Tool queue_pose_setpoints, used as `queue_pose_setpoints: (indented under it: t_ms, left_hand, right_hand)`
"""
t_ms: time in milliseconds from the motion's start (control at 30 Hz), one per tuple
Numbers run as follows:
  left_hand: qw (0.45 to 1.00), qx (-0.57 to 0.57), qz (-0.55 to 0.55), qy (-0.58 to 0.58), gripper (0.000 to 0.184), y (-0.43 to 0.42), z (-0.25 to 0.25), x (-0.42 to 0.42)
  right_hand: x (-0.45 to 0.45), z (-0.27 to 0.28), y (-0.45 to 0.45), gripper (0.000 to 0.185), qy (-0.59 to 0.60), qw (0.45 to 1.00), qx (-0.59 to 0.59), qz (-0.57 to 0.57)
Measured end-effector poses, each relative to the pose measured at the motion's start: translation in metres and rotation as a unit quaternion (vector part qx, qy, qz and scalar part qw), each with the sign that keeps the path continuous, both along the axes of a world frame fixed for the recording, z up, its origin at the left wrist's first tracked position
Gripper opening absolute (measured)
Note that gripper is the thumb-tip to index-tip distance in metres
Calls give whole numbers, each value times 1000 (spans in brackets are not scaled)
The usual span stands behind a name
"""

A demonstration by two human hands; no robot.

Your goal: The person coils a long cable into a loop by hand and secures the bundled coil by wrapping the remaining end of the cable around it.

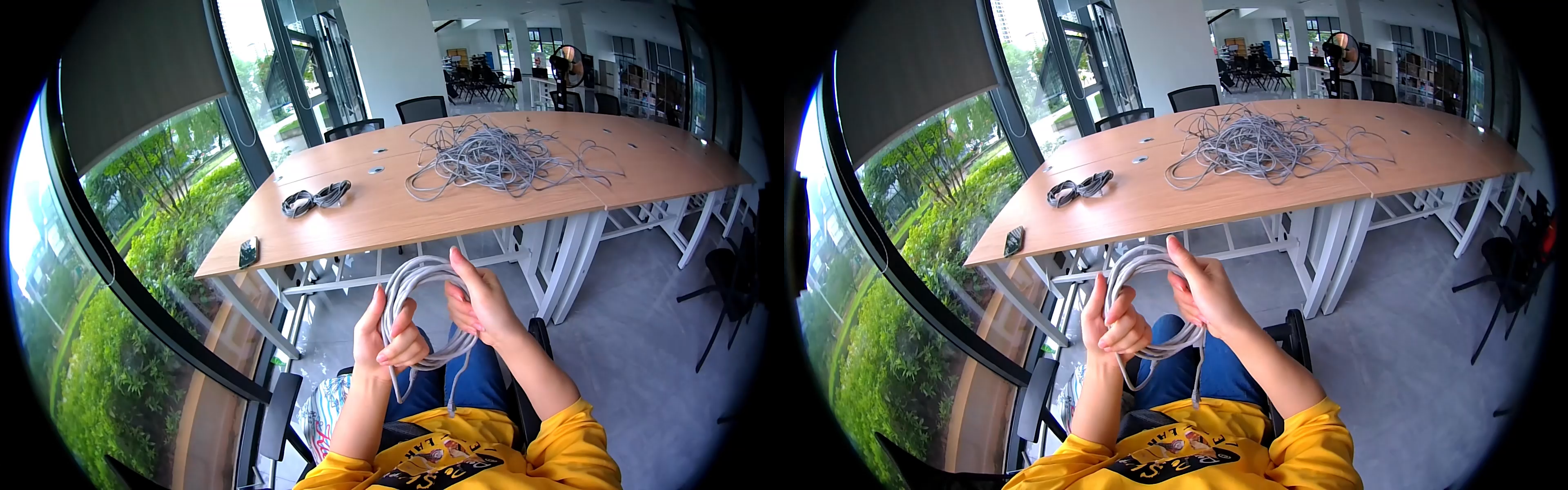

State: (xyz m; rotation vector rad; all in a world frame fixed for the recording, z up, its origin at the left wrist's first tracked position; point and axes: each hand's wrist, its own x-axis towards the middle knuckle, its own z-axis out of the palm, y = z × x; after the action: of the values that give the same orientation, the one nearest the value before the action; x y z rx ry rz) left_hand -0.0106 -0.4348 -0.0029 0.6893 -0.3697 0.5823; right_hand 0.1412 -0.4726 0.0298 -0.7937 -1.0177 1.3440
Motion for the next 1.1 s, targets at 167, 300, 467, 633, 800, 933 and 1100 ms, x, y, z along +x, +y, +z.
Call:
queue_pose_setpoints:
  t_ms: [167, 300, 467, 633, 800, 933, 1100]
  left_hand:
    - [999, 11, -16, -25, 51, 1, -5, 1]
    - [1000, 7, 18, -16, 51, -2, -5, 1]
    - [995, 84, 45, -11, 42, 4, -12, 0]
    - [978, 129, 147, 67, 31, -2, 1, -3]
    - [972, 130, 167, 106, 35, -3, 5, -4]
    - [997, 72, 5, 28, 40, -3, 4, -3]
    - [986, 138, -8, 96, 37, -19, 6, -4]
  right_hand:
    - [1, 2, -2, 52, -7, 1000, 10, 3]
    - [0, 4, -3, 51, -5, 1000, 5, -8]
    - [-1, 1, -2, 50, -11, 999, 21, -26]
    - [-1, 3, -2, 50, 0, 999, 24, -39]
    - [-2, 3, -2, 49, -2, 998, 39, -56]
    - [0, 3, 0, 49, -14, 999, 30, -32]
    - [-1, 0, 2, 52, -8, 1000, 24, -4]
